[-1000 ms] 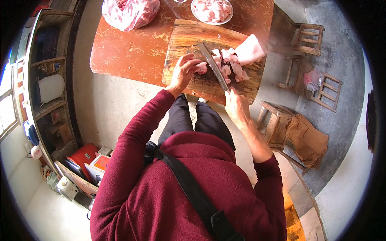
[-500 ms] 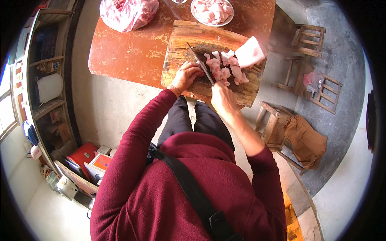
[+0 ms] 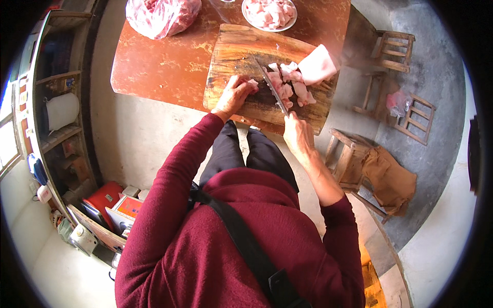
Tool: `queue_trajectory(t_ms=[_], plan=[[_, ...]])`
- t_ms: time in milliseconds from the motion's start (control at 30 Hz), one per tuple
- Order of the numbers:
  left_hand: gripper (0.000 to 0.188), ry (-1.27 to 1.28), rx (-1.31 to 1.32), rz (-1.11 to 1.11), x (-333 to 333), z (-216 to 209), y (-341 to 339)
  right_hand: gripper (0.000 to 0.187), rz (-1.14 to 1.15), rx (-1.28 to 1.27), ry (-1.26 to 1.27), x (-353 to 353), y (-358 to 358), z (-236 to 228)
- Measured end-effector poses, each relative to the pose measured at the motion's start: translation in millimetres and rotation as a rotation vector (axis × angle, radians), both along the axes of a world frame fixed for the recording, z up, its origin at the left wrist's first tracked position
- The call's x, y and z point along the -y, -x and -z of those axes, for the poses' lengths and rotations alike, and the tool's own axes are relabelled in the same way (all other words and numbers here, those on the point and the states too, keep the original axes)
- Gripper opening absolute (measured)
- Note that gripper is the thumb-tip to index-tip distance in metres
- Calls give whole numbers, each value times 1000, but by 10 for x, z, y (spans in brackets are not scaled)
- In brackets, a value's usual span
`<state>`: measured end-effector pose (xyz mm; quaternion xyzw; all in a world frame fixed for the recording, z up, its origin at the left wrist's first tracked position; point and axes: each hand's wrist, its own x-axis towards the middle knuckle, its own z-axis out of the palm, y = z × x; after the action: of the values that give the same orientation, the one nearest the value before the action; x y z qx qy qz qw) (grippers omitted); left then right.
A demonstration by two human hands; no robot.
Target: The person uses a cleaver to chop raw meat into smaller pieces on a wooden cutting board. They transfer the chopped meat into a plastic bag and continue chopping additional pieces from a larger cut of meat.
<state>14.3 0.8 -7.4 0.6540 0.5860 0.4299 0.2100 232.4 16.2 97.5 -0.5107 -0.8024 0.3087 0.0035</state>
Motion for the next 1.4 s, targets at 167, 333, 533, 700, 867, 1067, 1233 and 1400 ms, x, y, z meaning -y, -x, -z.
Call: queue_trajectory(t_ms=[167,333,533,700,867,1067,1233,1400], plan=[[8,19,-61,22,-6,-1,36,17,-98,62,36,98,-17,-181],[11,31,-67,22,-9,33,54,11,-108,38,75,67,63,-156],[12,15,-21,26,-23,51,64,7,-80,-45,40,-239,641,154],[13,7,-70,50,-13,-37,80,8,-122,-119,-73,-320,702,362],[16,-39,-156,83,44,-65,152,17,-66,-35,126,-136,98,103],[17,19,-49,75,44,-16,151,20,-61,56,62,82,-24,-110],[15,86,-110,47,47,-79,135,16,-109,36,98,148,-12,-68],[11,23,-115,82,33,8,195,13,-62,-105,77,-136,435,110]])
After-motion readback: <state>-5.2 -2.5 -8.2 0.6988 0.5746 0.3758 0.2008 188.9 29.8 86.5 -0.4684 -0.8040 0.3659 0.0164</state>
